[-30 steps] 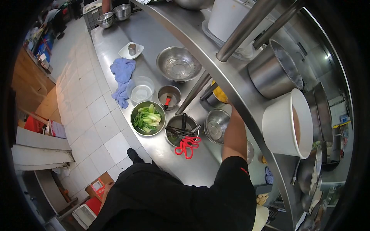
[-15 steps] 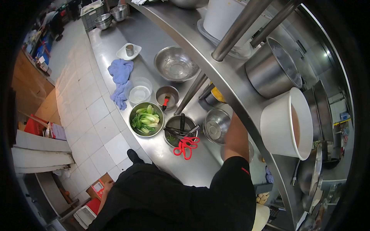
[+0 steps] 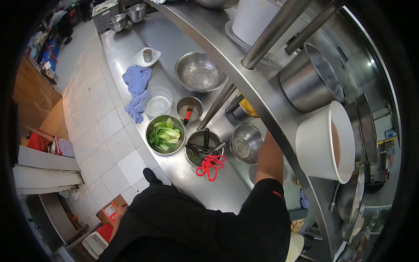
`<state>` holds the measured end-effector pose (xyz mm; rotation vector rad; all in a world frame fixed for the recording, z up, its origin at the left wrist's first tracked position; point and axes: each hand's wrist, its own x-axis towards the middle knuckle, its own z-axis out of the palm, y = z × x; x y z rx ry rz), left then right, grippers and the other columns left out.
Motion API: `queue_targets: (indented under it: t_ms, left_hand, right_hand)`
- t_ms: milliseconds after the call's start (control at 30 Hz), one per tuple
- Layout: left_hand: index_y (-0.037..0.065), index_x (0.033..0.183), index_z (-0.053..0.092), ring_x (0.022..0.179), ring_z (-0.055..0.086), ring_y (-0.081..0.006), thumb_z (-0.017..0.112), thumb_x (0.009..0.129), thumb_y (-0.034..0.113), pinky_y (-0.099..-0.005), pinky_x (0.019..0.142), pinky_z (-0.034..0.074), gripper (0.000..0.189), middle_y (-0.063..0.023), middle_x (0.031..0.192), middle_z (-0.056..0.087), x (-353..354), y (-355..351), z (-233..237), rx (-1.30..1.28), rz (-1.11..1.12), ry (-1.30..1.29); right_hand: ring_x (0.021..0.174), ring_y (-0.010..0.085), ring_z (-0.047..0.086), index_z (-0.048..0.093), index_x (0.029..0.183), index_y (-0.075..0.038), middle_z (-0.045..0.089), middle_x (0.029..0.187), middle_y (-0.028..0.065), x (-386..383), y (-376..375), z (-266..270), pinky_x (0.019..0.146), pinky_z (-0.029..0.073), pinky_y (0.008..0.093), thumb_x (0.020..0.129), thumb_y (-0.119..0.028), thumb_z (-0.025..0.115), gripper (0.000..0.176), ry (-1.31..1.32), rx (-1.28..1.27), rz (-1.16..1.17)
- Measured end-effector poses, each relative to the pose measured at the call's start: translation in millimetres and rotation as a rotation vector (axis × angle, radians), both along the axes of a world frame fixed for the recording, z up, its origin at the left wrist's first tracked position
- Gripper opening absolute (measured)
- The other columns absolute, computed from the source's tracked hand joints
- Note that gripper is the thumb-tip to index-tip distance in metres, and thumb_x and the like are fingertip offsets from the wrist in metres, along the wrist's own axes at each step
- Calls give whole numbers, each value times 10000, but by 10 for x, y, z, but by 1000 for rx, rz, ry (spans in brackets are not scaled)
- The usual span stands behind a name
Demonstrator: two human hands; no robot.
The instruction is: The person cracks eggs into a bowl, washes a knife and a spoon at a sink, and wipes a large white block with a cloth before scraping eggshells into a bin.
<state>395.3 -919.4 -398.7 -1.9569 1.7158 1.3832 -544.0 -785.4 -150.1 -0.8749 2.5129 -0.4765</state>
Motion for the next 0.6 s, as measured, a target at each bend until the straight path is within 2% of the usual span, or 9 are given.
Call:
queue_targets:
  t_ms: [100,167,200,267,300,367,467,567,600]
  left_hand:
    - [-48,1116,714,975,707,-249,715,886,222,-352,881,545,355,-171,1039,746,25,38,-14,13,-17,-14]
    - [-49,1122,712,972,707,-248,713,885,216,-350,879,544,355,-171,1050,744,50,26,-84,-1,22,-8]
    - [-50,1121,712,965,707,-246,707,887,210,-350,870,547,350,-168,1045,745,78,30,-149,4,68,68]
    - [-51,1120,712,958,707,-244,702,888,203,-350,861,549,345,-165,1039,746,62,65,-114,14,112,143]
    - [-54,1120,710,945,706,-238,697,889,198,-347,852,550,342,-157,1026,746,13,53,-21,32,101,121]
    - [-58,1120,709,931,705,-232,692,891,192,-344,842,552,339,-150,1014,747,57,-2,-79,47,92,99]
    - [-62,1118,707,930,699,-222,687,892,185,-338,831,553,336,-146,1007,744,211,-18,-368,-153,-373,100]
    - [-66,1124,701,930,695,-221,685,889,178,-337,830,552,339,-155,1019,740,210,-45,-449,-14,-203,62]
    - [-67,1124,700,934,695,-225,682,889,174,-341,831,552,337,-162,1021,738,223,-42,-482,-73,-270,79]
  right_hand:
    - [945,275,706,711,1149,-17,742,989,174,-58,103,-166,880,515,379,903,-316,620,397,391,0,-294]
    - [915,269,696,686,1189,-20,738,984,171,-122,131,-58,868,514,378,905,-316,627,414,-159,-20,-162]
    - [915,269,696,686,1189,-20,738,984,171,-167,148,-131,868,514,378,905,-316,627,414,-158,-19,-161]
    - [693,191,624,732,1066,10,720,835,121,-254,243,-407,710,518,346,875,-244,688,320,455,-111,-256]
    - [693,191,624,732,1066,10,720,835,121,-93,225,-196,710,518,346,875,-244,688,320,455,-110,-257]
    - [720,197,628,692,1139,8,722,914,122,452,55,516,719,516,353,901,-247,665,350,-119,44,-73]
    - [678,189,625,735,1067,16,722,839,114,-661,401,-739,673,515,352,893,-238,678,313,193,-341,-214]
    - [684,188,626,720,1112,9,714,826,95,500,34,413,673,516,349,898,-244,680,333,86,64,-77]
    - [650,186,620,732,1089,7,707,788,95,154,144,73,642,512,350,893,-247,684,324,104,-89,-122]
